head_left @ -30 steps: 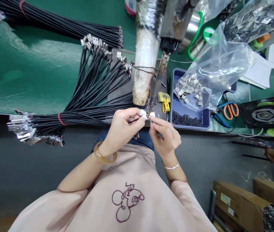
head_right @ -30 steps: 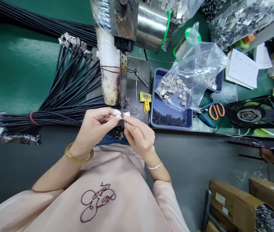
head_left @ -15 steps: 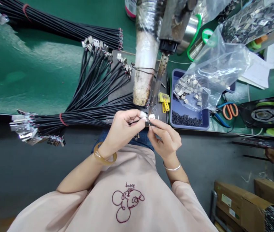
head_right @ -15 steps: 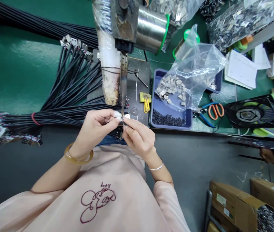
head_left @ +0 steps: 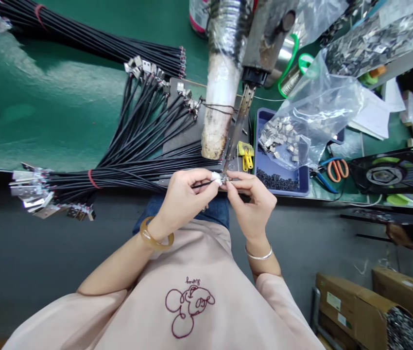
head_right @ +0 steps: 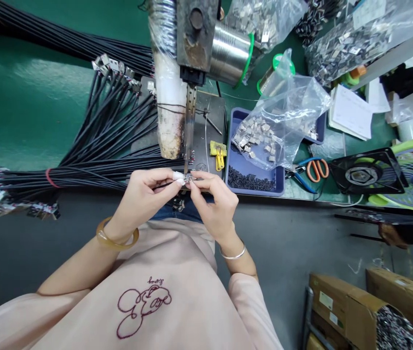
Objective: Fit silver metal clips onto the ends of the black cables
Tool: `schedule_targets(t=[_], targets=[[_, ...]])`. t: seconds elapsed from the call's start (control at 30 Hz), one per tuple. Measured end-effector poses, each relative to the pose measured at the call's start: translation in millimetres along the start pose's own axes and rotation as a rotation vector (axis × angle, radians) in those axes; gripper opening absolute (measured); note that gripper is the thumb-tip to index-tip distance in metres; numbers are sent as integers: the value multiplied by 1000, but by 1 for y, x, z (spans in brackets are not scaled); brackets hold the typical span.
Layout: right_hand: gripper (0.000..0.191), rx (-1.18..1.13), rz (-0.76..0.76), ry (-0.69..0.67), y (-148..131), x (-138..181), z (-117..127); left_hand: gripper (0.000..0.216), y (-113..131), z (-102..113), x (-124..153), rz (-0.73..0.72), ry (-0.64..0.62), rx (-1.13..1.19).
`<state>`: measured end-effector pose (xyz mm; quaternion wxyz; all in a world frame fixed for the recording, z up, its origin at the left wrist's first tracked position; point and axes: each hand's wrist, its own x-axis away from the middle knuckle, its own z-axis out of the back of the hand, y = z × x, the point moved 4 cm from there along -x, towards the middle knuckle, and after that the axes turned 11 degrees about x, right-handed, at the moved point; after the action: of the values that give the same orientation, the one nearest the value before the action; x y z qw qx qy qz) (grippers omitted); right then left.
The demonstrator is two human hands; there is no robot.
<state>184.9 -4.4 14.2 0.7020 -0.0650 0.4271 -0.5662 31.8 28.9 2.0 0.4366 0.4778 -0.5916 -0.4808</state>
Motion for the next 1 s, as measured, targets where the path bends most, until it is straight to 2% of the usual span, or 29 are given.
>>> schedule_targets(t=[0.07, 0.27, 0.67, 1.0], targets=[[8, -57, -49, -39, 1, -2, -1, 13, 2, 1, -1, -13, 24, 8], [9, -19, 17, -11, -1, -5, 0, 14, 3, 0, -5, 4, 25, 55], [7, -120, -64, -59, 5, -5, -3, 16, 2, 2, -8, 44, 7, 13], [11, -65, 4, -20, -1, -7, 0, 14, 11, 0, -8, 7, 21, -19]])
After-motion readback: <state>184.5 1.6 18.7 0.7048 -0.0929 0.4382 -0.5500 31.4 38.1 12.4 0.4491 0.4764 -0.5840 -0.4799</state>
